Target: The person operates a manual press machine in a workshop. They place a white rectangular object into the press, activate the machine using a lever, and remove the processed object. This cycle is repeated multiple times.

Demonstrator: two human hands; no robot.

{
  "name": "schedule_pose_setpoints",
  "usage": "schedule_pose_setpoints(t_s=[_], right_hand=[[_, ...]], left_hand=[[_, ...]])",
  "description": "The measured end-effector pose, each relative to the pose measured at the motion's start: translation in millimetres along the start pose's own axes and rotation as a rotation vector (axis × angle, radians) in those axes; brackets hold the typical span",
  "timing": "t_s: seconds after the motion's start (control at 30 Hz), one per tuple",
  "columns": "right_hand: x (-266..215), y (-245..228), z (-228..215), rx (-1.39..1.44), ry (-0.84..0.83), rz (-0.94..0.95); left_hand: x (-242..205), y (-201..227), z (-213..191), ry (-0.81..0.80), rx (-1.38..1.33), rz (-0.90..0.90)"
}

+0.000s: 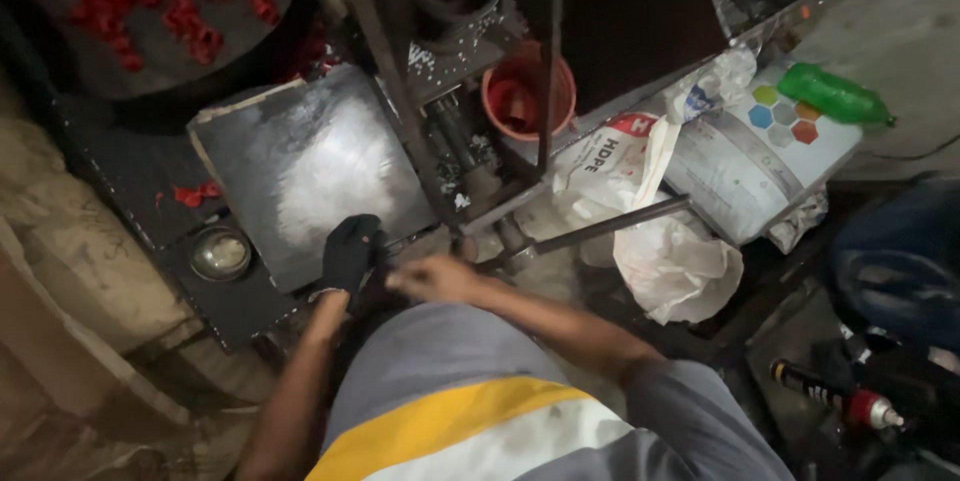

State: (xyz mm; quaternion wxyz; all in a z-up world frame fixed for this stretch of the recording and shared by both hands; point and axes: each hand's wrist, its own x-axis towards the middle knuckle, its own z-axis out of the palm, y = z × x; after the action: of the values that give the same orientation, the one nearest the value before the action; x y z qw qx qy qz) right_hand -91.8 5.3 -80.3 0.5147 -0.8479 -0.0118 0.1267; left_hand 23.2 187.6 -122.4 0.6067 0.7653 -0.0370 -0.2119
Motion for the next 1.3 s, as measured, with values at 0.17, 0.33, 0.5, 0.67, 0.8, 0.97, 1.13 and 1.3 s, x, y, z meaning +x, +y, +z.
schedule_pose_setpoints(t_s=[0.17, 0.33, 0.5, 0.67, 0.8, 0.97, 1.13, 1.3], right_hand=[[73.0, -4.4, -120.5, 0.36, 0.871, -0.026], [174.9, 71.6, -182.6, 0.516, 0.688, 0.162], [205.0, 123.1, -189.9, 0.482, 0.651, 0.149], [202.1, 120.9, -192.0, 0.654, 0.575, 0.331], [194.6, 120.7, -191.7, 0.648, 0.388, 0.401], [194.0, 132.7, -189.6, 0.581, 0.395, 0.453], [195.5, 148.5, -189.8, 0.599, 0.313, 0.437], [194.1, 160.7, -190.8, 0.606, 0.215, 0.403]], left_hand=[[54.7, 48.7, 52.9, 0.211, 0.289, 0.15], [140.0, 101.8, 78.0, 0.313, 0.616, 0.28], [186.2, 86.4, 77.9, 0.386, 0.854, 0.37], [216.5, 49.0, 69.8, 0.308, 0.773, 0.31], [214.9, 36.1, 66.0, 0.26, 0.671, 0.36], [214.8, 42.3, 66.0, 0.304, 0.556, 0.426], [226.8, 40.7, 69.5, 0.175, 0.713, 0.185], [222.6, 52.9, 67.2, 0.15, 0.787, 0.202]])
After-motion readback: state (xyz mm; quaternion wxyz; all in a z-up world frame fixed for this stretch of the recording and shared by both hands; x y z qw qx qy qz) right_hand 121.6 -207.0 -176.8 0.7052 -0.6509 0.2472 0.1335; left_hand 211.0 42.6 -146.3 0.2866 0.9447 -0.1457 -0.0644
